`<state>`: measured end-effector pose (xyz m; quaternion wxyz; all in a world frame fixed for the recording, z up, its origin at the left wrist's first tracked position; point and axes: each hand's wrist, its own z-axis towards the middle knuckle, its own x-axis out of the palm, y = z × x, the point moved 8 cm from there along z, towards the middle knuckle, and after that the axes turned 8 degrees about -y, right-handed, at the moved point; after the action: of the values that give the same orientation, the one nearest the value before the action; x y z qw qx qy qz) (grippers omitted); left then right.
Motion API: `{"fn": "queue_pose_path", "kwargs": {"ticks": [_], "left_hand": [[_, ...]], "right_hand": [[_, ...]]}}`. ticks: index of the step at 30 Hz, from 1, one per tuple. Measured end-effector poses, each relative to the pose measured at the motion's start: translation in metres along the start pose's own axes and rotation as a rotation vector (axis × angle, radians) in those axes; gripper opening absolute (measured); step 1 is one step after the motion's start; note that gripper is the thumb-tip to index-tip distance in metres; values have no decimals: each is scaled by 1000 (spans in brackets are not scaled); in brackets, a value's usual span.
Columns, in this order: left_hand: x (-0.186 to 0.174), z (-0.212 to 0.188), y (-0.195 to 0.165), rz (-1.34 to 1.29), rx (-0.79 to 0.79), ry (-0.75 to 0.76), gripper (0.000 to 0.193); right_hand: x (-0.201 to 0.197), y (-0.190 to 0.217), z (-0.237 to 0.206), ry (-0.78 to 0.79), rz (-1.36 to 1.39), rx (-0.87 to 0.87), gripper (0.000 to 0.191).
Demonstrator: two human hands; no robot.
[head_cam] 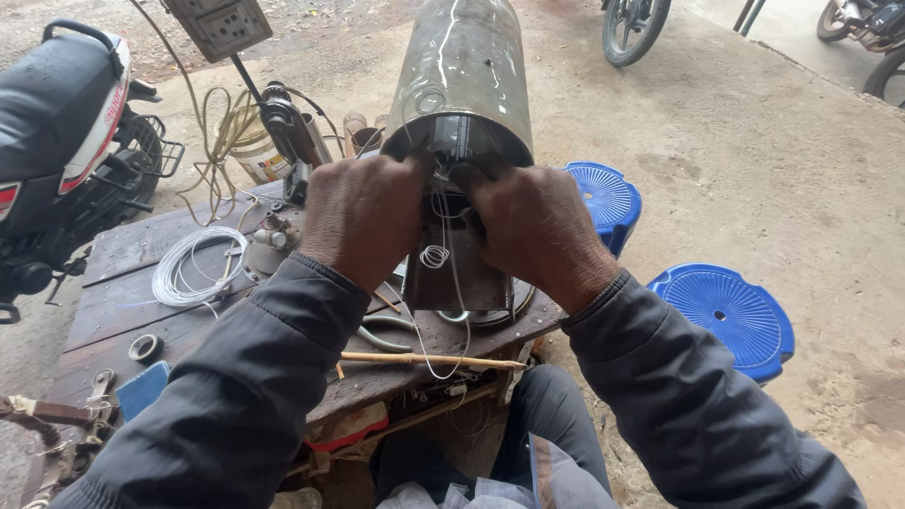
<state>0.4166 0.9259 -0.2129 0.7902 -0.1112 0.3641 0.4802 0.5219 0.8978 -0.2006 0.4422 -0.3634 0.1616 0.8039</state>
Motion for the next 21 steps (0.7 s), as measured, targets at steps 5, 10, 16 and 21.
{"fn": "queue_pose_path", "kwargs": {"ticks": [5,10,16,21], "left_hand": [[1,10,7,-107,-119,-82,11],[15,7,9,-131,-213,-34,12],[29,12,13,-273,-305,-146,12],[53,25,23,-329,-370,-67,16]], "right_hand": [[3,-10,5,-24,4,-11,46],[4,-11,6,-74,20,-32,50],[7,-30,13,-96,55,-31,40],[15,-48,25,-61,129,-18,29]]}}
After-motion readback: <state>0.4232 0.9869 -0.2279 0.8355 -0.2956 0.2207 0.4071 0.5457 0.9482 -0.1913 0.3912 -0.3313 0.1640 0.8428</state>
